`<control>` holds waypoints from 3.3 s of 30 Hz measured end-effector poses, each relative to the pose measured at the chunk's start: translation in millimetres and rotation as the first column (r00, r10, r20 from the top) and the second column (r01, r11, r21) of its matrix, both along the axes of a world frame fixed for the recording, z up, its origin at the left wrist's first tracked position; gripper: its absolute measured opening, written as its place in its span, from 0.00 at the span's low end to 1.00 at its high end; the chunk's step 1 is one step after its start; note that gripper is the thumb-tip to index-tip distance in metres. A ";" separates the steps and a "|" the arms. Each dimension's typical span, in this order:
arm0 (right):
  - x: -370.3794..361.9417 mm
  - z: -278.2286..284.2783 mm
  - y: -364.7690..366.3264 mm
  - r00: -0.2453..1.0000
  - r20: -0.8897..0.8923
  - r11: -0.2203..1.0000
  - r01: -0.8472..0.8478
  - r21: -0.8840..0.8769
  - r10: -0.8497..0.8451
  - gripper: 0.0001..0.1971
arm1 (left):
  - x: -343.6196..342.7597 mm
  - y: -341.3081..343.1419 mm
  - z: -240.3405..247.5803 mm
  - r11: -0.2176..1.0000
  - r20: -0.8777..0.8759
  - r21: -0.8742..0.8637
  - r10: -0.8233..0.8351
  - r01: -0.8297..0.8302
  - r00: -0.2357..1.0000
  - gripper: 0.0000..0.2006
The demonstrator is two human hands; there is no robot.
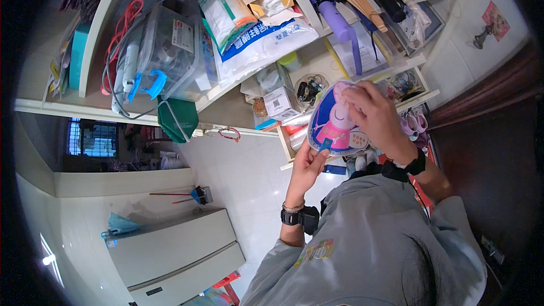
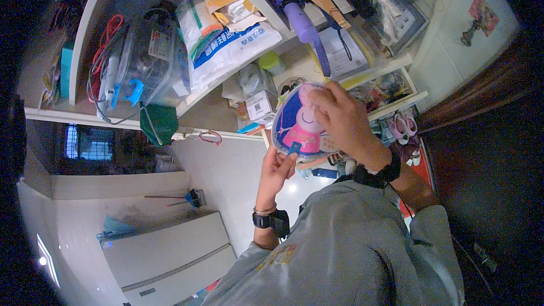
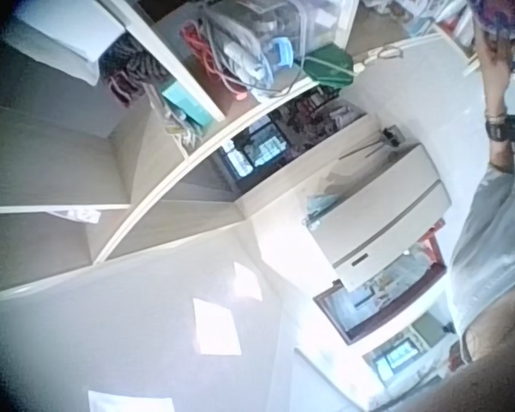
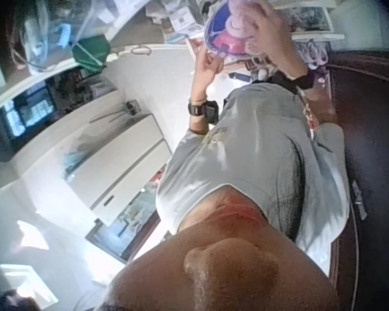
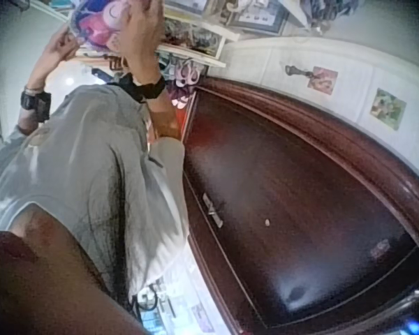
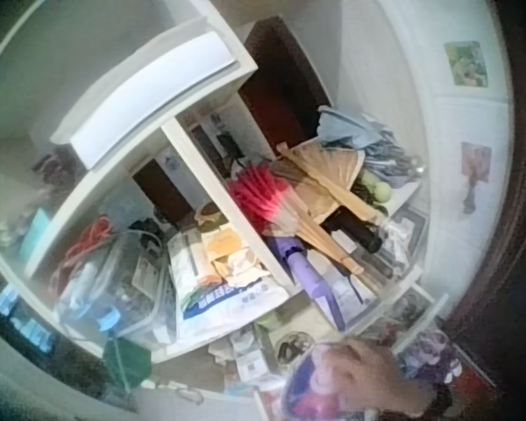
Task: Gathering laundry from bins and loading them into a top-loading washing machine.
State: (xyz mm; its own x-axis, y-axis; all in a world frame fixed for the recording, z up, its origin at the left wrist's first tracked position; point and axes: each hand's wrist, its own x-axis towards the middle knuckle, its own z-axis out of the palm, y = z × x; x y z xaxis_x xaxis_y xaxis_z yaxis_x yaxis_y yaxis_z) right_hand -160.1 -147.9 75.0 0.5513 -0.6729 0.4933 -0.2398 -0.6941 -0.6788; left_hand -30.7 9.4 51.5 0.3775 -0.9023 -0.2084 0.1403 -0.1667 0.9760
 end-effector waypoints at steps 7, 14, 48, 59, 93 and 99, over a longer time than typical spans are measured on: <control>-2.0 -15.3 5.9 0.996 -0.072 0.996 0.064 0.058 -0.060 0.13 | 3.5 3.6 -7.2 0.992 0.015 -0.081 0.101 -0.099 0.995 0.18; 1.1 -14.9 34.8 0.984 -0.093 0.982 -0.163 -0.098 0.154 0.15 | -1.3 -8.8 -13.3 0.982 -0.029 -0.098 0.158 -0.160 0.987 0.23; -4.2 -7.5 36.7 0.964 0.019 0.951 -0.257 -0.173 0.264 0.14 | -13.8 -17.4 -1.9 0.970 0.011 -0.117 0.216 -0.214 0.976 0.23; -8.8 1.1 41.3 0.987 -0.040 0.955 -0.159 -0.250 0.154 0.14 | -19.4 -21.5 4.2 0.938 -0.054 -0.187 0.287 -0.292 0.956 0.21; -14.2 -34.5 1.1 0.960 0.101 0.792 -0.273 0.545 0.261 0.10 | 6.3 -3.4 -2.5 0.988 0.296 0.088 0.096 -0.128 0.950 0.19; -17.1 -33.3 -1.1 0.985 0.101 0.809 -0.171 0.562 0.138 0.14 | 4.0 -8.3 10.6 0.992 0.713 0.073 -0.123 0.102 0.690 0.22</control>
State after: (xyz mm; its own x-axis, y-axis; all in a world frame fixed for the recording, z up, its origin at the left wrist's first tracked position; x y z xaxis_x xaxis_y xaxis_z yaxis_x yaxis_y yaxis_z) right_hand -177.2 -149.0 41.7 0.6563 -0.7500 0.0824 -0.1150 -0.2074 -0.9715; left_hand -26.7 1.1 62.1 0.3180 -0.9463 0.0579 -0.6192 -0.1610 0.7686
